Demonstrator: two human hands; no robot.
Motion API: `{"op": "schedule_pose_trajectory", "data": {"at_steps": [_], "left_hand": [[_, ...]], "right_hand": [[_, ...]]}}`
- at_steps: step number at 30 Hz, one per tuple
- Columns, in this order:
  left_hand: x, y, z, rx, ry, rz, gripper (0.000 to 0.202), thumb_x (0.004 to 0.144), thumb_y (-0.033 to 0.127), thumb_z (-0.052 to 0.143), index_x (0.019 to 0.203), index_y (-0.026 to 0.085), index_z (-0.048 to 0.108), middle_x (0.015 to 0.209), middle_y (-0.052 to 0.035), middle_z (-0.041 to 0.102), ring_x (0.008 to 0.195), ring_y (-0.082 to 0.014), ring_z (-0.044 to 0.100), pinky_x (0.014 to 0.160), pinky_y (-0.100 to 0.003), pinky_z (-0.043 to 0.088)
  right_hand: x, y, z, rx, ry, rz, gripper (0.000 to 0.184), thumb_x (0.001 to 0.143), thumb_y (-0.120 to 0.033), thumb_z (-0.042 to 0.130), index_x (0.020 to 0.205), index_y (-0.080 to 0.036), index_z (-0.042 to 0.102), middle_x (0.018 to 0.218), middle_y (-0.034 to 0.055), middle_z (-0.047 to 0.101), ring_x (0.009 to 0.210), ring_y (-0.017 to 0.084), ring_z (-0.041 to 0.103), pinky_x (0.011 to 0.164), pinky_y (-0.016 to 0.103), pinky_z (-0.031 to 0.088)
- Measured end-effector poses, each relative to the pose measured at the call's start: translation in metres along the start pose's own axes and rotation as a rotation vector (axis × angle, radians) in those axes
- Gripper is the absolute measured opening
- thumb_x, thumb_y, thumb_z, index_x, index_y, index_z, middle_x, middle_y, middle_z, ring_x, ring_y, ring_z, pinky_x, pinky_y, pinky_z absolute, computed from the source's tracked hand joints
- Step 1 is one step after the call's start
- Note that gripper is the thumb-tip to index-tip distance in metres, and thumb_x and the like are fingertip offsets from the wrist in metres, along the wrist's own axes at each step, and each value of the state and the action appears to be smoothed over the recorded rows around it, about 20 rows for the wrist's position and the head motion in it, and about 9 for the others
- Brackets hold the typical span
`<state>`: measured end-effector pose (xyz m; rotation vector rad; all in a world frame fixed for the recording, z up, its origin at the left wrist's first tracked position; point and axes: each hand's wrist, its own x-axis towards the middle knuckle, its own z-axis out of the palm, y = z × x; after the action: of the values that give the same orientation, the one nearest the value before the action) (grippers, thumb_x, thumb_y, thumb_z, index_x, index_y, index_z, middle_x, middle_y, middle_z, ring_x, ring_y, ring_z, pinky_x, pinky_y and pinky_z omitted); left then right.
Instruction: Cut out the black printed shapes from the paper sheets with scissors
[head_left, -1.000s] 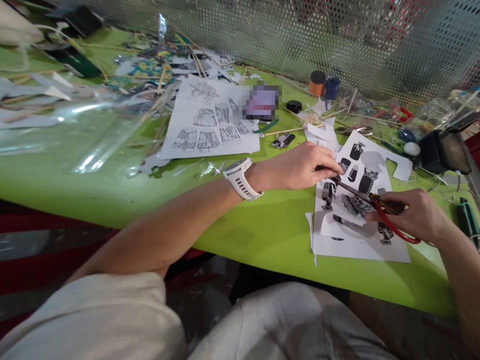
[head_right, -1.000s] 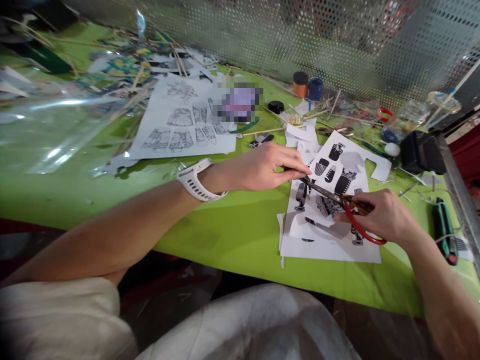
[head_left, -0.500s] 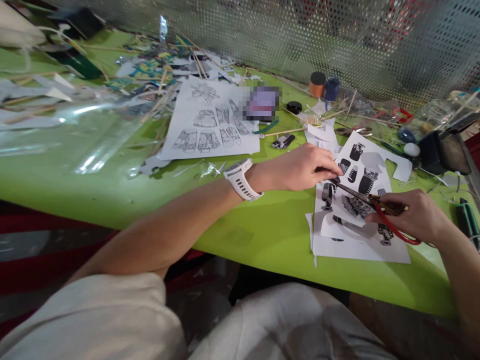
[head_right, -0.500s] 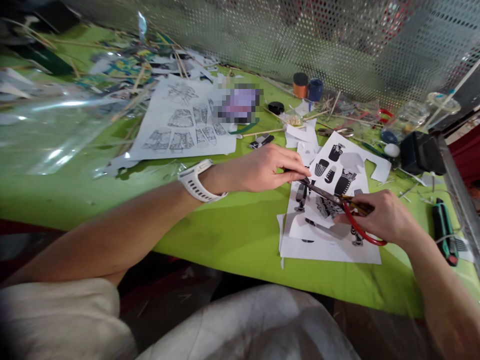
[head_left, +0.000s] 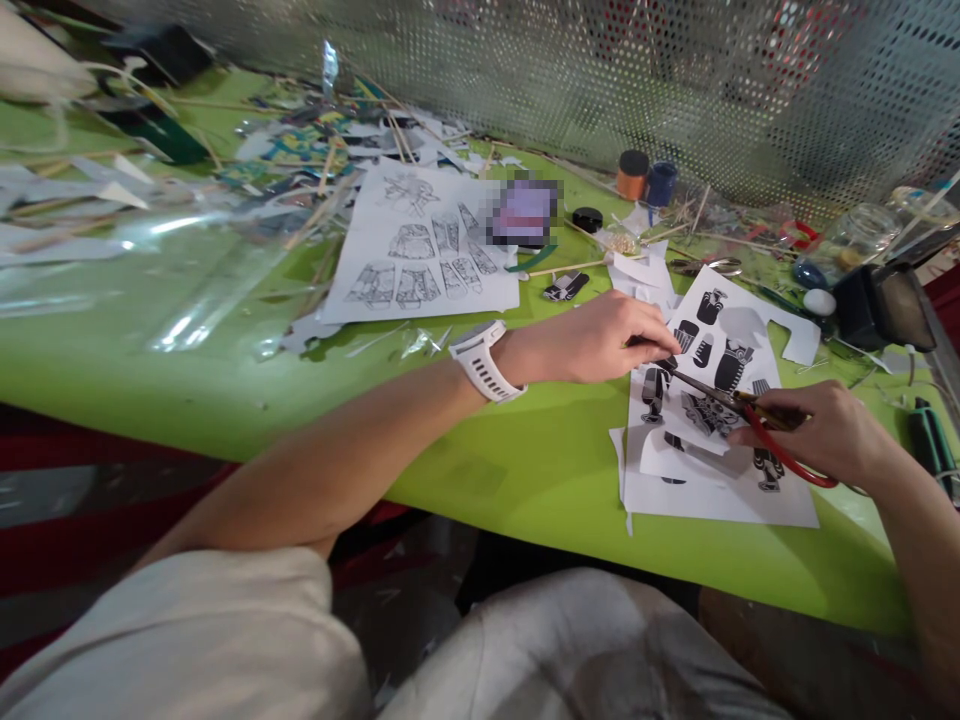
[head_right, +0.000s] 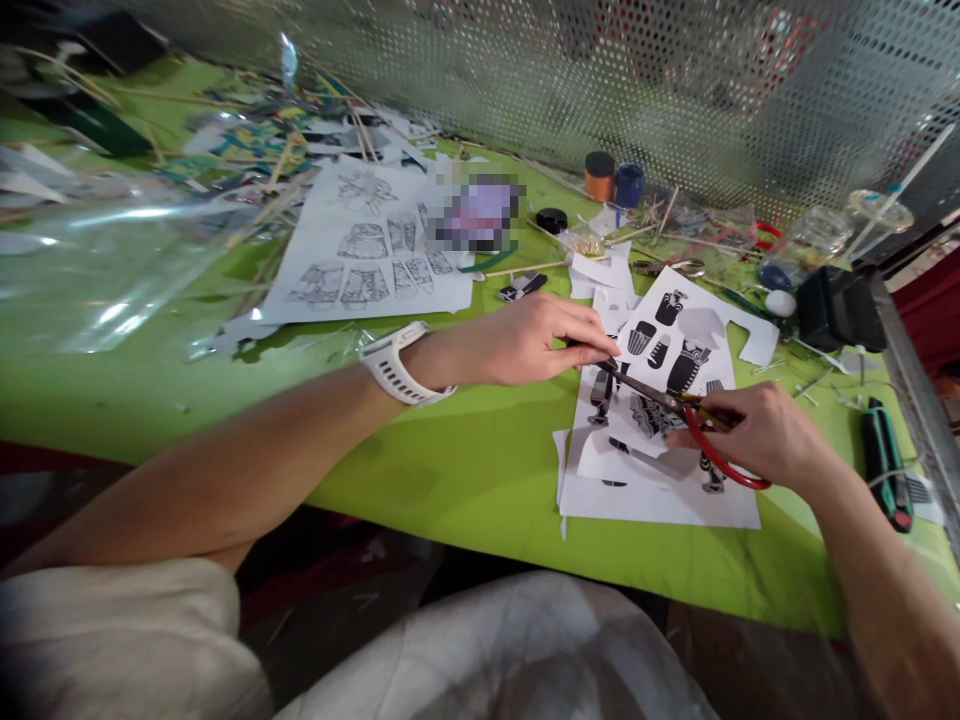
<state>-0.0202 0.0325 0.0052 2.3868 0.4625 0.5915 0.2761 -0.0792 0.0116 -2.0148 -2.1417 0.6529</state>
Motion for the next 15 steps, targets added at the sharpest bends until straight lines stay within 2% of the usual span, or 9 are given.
{"op": "schedule_pose_trajectory", "data": {"at_steps": [4, 11, 15], "left_hand": [[0.0000, 0.0014, -0.0007, 0.000, -0.011, -0.017, 0.023, 0.103, 0.005, 0.064, 0.119, 0.006, 0.081, 0.113, -0.0155, 0.082, 0.092, -0.0185, 0.073, 0.090, -0.034, 0.055], [-0.0004, 0.0012, -0.0017, 0.005, -0.028, -0.007, 0.023, 0.104, 0.006, 0.063, 0.119, 0.005, 0.081, 0.113, -0.0156, 0.082, 0.090, -0.0179, 0.072, 0.090, -0.034, 0.055], [-0.0010, -0.0005, -0.0014, 0.019, -0.016, -0.014, 0.023, 0.105, 0.008, 0.063, 0.119, 0.009, 0.081, 0.114, -0.0130, 0.082, 0.095, -0.0184, 0.074, 0.090, -0.033, 0.056]], "right_hand": [[0.0006, -0.0001, 0.0000, -0.014, -0.001, -0.007, 0.057, 0.073, -0.082, 0.077, 0.063, -0.026, 0.079, 0.043, 0.0009, 0.058, 0.041, 0.016, 0.045, 0.043, 0.033, 0.029], [-0.0030, 0.0006, 0.0010, -0.061, -0.012, -0.031, 0.059, 0.081, -0.082, 0.072, 0.069, -0.025, 0.080, 0.046, 0.0011, 0.059, 0.043, 0.016, 0.046, 0.046, 0.034, 0.030], [-0.0028, 0.0002, 0.0015, -0.096, -0.007, -0.047, 0.065, 0.080, -0.087, 0.068, 0.065, -0.025, 0.075, 0.045, 0.0007, 0.055, 0.043, 0.015, 0.044, 0.048, 0.034, 0.030]]}}
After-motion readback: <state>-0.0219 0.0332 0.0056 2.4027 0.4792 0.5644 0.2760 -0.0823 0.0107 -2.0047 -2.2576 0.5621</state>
